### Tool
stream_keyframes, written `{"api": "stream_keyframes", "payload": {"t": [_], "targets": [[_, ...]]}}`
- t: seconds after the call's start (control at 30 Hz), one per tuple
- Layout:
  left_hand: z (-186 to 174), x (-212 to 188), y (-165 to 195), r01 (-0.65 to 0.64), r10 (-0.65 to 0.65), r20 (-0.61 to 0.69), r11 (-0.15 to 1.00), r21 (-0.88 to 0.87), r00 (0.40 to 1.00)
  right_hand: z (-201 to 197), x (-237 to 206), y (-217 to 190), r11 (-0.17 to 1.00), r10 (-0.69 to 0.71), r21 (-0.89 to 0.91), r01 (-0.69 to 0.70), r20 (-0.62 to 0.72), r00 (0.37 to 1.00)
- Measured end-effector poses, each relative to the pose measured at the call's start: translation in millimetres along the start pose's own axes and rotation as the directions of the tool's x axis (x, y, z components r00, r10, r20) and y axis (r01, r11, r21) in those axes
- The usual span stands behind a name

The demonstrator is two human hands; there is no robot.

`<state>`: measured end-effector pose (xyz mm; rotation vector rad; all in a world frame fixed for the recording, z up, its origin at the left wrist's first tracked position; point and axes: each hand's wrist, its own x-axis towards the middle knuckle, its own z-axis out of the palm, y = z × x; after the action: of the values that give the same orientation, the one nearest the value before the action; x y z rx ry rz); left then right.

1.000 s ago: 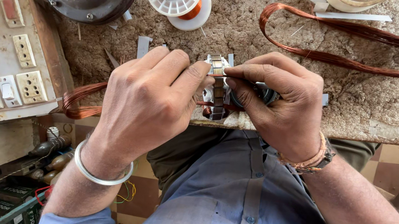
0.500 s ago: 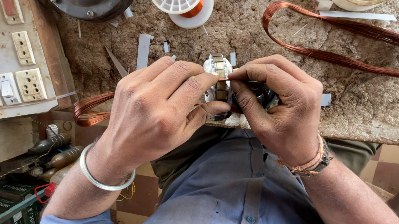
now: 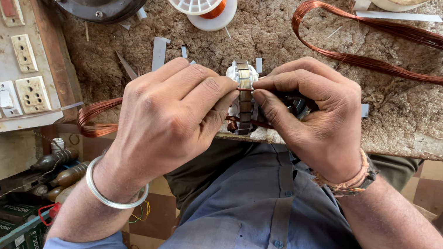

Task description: The person winds enameled copper wire by hand around the slots of a motor armature, pressing and tucking the wire bundles to seat them, then folds a length of wire and continues winding it around the armature body. The armature rests on a cluttered workbench with scissors and wire spools nearby.

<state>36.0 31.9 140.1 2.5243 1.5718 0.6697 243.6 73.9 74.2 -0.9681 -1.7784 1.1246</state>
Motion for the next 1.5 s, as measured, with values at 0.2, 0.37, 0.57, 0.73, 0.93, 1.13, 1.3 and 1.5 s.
{"api": "stream_keyframes", "payload": {"t": [0.2, 0.37, 0.57, 0.73, 0.93, 1.13, 1.3, 1.5], "targets": [[-0.7, 0.9, -2.3, -0.012, 0.012, 0.019, 1.0, 0.023, 1.0, -0.8, -2.0, 4.1, 1.0, 0.0, -0.011, 0.0, -0.003, 1.0], [-4.3, -1.2, -5.7, -0.051, 0.05, 0.012, 0.996, 0.076, 0.999, 0.4, -7.1, 8.5, 0.984, -0.145, -0.11, 0.142, -0.018, 0.989], [-4.2, 0.0, -5.2, -0.101, 0.103, -0.016, 0.989, 0.11, 0.995, -1.4, -8.7, 11.9, 0.973, -0.214, -0.089, 0.214, 0.006, 0.977], [-3.2, -0.8, -3.2, -0.117, 0.126, -0.046, 0.981, 0.158, 0.991, -0.4, -7.3, 11.1, 0.978, -0.176, -0.111, 0.175, 0.006, 0.984], [0.8, -6.9, -6.5, -0.057, 0.059, -0.009, 0.989, 0.136, 0.998, 2.3, -7.3, 9.3, 0.995, -0.077, -0.065, 0.076, -0.007, 0.997], [-5.5, -5.3, -14.5, -0.054, 0.057, -0.015, 0.987, 0.152, 0.998, -1.8, -7.8, 8.2, 0.962, -0.229, -0.153, 0.225, -0.01, 0.973], [-18.8, -0.5, -18.1, -0.097, 0.103, -0.029, 0.982, 0.162, 0.994, -9.1, -6.7, 7.6, 0.932, -0.307, -0.172, 0.32, 0.1, 0.947], [-22.0, 4.0, -18.4, -0.103, 0.108, -0.015, 0.978, 0.18, 0.994, -13.1, -4.7, 7.8, 0.928, -0.321, -0.144, 0.344, 0.161, 0.933]]}}
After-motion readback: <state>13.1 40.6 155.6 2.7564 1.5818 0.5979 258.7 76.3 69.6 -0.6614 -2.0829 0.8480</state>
